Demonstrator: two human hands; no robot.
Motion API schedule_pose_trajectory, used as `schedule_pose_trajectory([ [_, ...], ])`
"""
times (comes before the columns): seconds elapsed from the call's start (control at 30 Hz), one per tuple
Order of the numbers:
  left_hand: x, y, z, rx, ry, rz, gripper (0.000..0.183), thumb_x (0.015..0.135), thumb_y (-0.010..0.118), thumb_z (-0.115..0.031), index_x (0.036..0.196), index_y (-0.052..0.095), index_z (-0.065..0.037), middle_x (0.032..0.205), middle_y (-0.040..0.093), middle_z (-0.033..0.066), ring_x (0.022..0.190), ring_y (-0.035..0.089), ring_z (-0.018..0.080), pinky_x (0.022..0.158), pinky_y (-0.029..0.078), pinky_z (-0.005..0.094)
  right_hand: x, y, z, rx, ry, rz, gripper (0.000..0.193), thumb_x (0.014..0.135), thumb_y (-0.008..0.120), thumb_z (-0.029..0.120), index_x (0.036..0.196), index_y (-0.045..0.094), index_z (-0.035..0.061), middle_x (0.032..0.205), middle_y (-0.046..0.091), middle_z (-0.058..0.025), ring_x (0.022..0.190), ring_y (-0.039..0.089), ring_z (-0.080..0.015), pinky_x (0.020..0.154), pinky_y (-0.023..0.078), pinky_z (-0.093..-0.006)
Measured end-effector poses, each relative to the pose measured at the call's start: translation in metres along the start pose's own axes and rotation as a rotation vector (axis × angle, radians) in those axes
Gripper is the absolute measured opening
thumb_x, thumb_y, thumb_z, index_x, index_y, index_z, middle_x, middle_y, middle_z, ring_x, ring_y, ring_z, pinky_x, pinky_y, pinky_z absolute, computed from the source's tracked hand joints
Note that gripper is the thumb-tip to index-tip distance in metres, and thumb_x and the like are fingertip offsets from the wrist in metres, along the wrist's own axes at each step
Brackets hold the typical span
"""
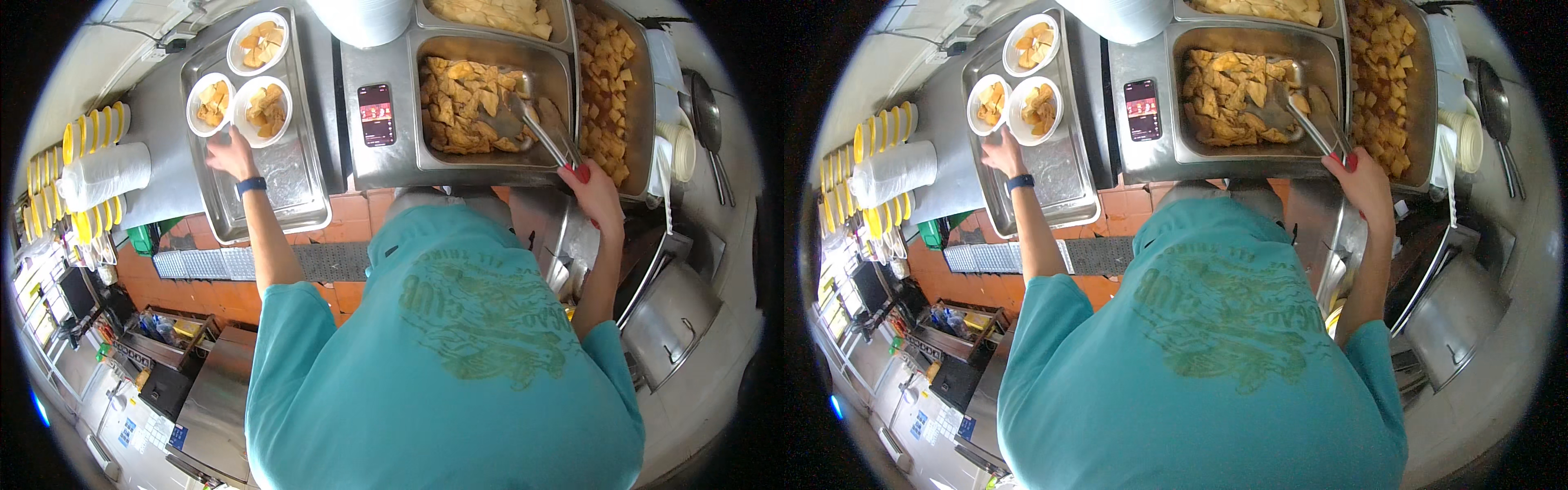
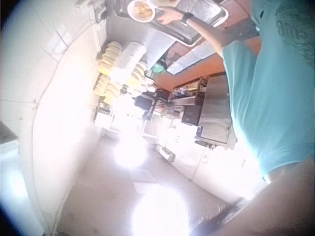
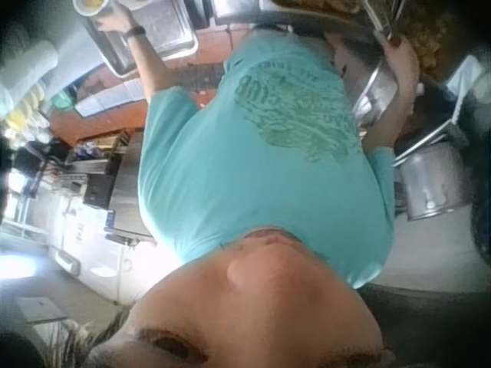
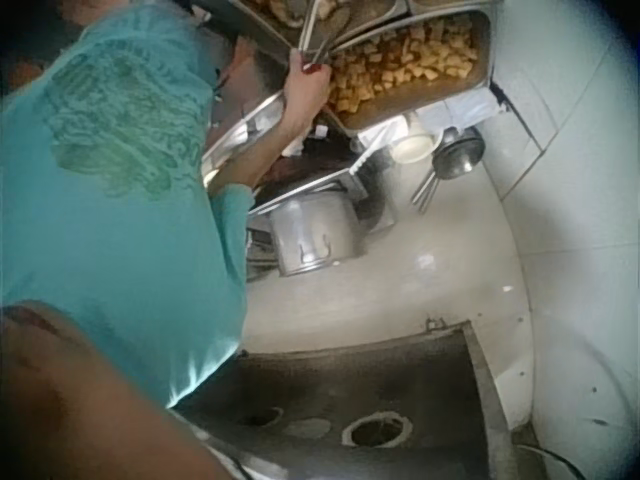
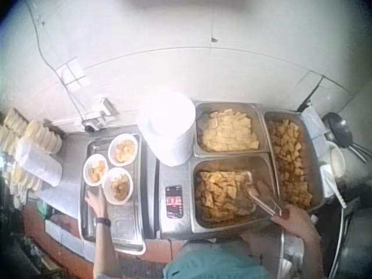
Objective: The person assembles a food order by placing fried tofu and cooked meat into a bowl, adding chopped green onions and a dark sauce, then ladling broth over the contents. The person closes the bowl with a yellow lid and attaches a pink order tag. The person then portions fried tofu into several small bowls.
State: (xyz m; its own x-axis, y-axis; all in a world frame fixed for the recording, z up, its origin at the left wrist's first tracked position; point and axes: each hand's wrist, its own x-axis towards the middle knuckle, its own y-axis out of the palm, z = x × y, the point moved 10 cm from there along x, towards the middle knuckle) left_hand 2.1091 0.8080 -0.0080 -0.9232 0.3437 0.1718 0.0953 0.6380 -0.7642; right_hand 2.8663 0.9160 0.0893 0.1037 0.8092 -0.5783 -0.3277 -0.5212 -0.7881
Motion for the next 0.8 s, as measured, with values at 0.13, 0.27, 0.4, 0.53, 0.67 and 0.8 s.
schedule_pose_trajectory([
  [0.13, 0.01, 0.003, -0.158, -0.404, 0.383, 0.16, 0.037, 0.085, 0.074, -0.028, 0.112, 0.069, -0.003, 0.112, 0.063, 0.0199, 0.111, 0.057, 0.0337, 0.099, 0.044, 0.0427, 0.034, 0.018, 0.018, -0.076, -0.014, 0.123, 0.064, 0.088, 0.067, 0.058, 0.098, 0.065, -0.0044, 0.074, 0.067, -0.0165, 0.067, 0.068, -0.0274, 0.064, 0.053, -0.0398],
  [0.27, -0.008, -0.004, -0.316, -0.45, 0.793, 0.092, 0.036, 0.09, 0.072, -0.026, 0.11, 0.07, 0.004, 0.104, 0.073, 0.0159, 0.098, 0.067, 0.0222, 0.091, 0.05, 0.0349, 0.058, 0.036, 0.045, 0.087, -0.107, 0.233, 0.057, 0.092, 0.066, 0.054, 0.097, 0.066, -0.0022, 0.061, 0.062, -0.0089, 0.05, 0.062, -0.0187, 0.05, 0.049, -0.0349],
  [0.4, 0.01, 0.071, -0.369, -0.291, 0.652, 0.325, 0.056, 0.089, 0.069, -0.034, 0.129, 0.059, 0.003, 0.126, 0.063, 0.0267, 0.117, 0.062, 0.0381, 0.098, 0.05, 0.0427, 0.054, 0.034, 0.052, 0.191, -0.181, 0.333, 0.05, 0.093, 0.067, 0.05, 0.097, 0.066, -0.0002, 0.061, 0.06, -0.0048, 0.049, 0.059, -0.0138, 0.048, 0.047, -0.0317],
  [0.53, 0.026, 0.141, -0.376, 0.134, 0.918, 0.422, 0.062, 0.083, 0.071, -0.041, 0.126, 0.061, 0.002, 0.125, 0.062, 0.03, 0.115, 0.061, 0.0416, 0.099, 0.048, 0.0469, 0.038, -0.002, 0.026, 0.167, -0.123, 0.215, 0.043, 0.094, 0.067, 0.044, 0.094, 0.063, 0.0007, 0.061, 0.056, -0.0024, 0.046, 0.054, -0.0116, 0.043, 0.043, -0.0269],
  [0.67, 0.025, 0.144, -0.387, 0.225, 1.001, 0.324, 0.054, 0.082, 0.071, -0.037, 0.121, 0.065, 0.0, 0.117, 0.065, 0.0295, 0.11, 0.063, 0.0414, 0.096, 0.05, 0.0467, 0.028, 0.0, 0.016, 0.043, -0.09, 0.295, 0.046, 0.093, 0.068, 0.045, 0.091, 0.064, -0.0007, 0.059, 0.058, -0.0055, 0.046, 0.058, -0.0151, 0.044, 0.045, -0.0304],
  [0.8, 0.009, 0.097, -0.408, 0.108, 0.854, 0.252, 0.036, 0.083, 0.068, -0.024, 0.112, 0.069, -0.003, 0.102, 0.071, 0.0246, 0.094, 0.068, 0.0416, 0.084, 0.055, 0.0457, 0.039, 0.013, 0.027, 0.044, -0.112, 0.324, 0.051, 0.089, 0.071, 0.049, 0.088, 0.066, -0.0015, 0.06, 0.062, -0.0084, 0.049, 0.063, -0.0185, 0.047, 0.049, -0.0341],
])
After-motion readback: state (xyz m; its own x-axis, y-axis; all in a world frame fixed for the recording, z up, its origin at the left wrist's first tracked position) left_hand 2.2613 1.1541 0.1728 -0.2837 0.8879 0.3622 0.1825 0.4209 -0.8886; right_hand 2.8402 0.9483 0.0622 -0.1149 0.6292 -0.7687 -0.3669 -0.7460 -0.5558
